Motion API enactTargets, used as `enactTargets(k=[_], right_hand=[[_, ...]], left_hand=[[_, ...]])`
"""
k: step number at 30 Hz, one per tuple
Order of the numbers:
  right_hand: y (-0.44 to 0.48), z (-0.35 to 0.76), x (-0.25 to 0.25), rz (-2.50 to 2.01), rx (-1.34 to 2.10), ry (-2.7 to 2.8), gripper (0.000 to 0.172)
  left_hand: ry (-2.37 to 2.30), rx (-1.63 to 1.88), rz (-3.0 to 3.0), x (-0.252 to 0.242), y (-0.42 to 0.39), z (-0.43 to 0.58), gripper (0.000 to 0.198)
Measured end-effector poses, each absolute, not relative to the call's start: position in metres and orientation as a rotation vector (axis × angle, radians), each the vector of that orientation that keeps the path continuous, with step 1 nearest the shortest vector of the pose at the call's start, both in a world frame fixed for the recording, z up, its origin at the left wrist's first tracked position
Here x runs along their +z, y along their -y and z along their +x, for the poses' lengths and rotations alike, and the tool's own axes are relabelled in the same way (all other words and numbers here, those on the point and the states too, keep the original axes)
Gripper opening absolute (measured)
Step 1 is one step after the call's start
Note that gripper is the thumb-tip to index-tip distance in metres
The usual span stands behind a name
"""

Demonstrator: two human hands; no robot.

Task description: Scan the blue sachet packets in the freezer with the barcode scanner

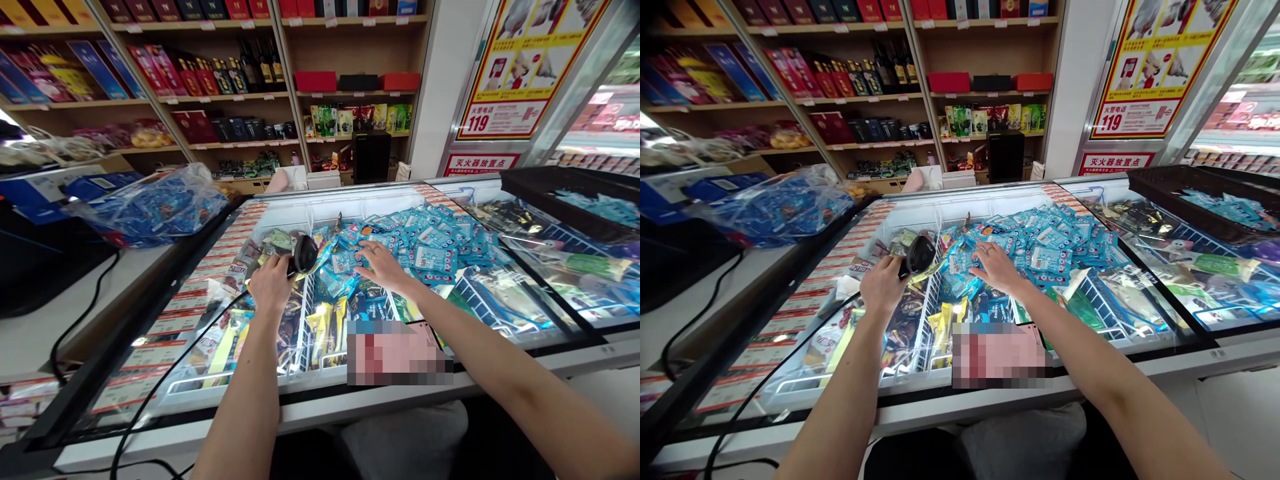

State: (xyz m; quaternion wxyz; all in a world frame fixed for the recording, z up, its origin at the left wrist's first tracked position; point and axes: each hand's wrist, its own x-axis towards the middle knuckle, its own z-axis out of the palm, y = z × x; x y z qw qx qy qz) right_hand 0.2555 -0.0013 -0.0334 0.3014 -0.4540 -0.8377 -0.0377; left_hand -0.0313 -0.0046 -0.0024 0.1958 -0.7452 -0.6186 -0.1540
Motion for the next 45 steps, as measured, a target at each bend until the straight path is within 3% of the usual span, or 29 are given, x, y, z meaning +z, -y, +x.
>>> enactTargets(k=[3, 8, 13, 15, 20, 23, 45], right_hand=[[0.000, 0.257, -0.034, -1.319, -0.079, 2.248, 0.062], [-0.006, 0.256, -0.031, -1.444, -0.043, 2.265, 0.065], [-0.009, 0.256, -0.033, -1.495, 0.012, 2.045, 0.078], [-0.010, 0.259, -0.034, -1.483, 0.086, 1.979, 0.075], [-0.013, 0.276, -0.032, -1.427, 0.184, 1.856, 0.045], [-0.012, 0.286, -0.027, -1.410, 0.214, 1.817, 0.037], [-0.013, 0.301, -0.025, -1.465, 0.208, 1.727, 0.036]], left_hand=[[1.664, -0.432, -2.145, -0.003, 0.004, -0.029, 0.034], [1.532, -0.413, -2.253, -0.004, 0.004, -0.025, 0.034], [1.475, -0.411, -2.275, -0.005, 0.003, -0.025, 0.032], [1.451, -0.417, -2.288, -0.004, 0.003, -0.024, 0.033], [1.353, -0.407, -2.378, -0.003, 0.006, -0.017, 0.036], [1.316, -0.404, -2.427, -0.004, 0.007, -0.011, 0.036], [1.231, -0.423, -2.510, -0.003, 0.013, 0.021, 0.039]])
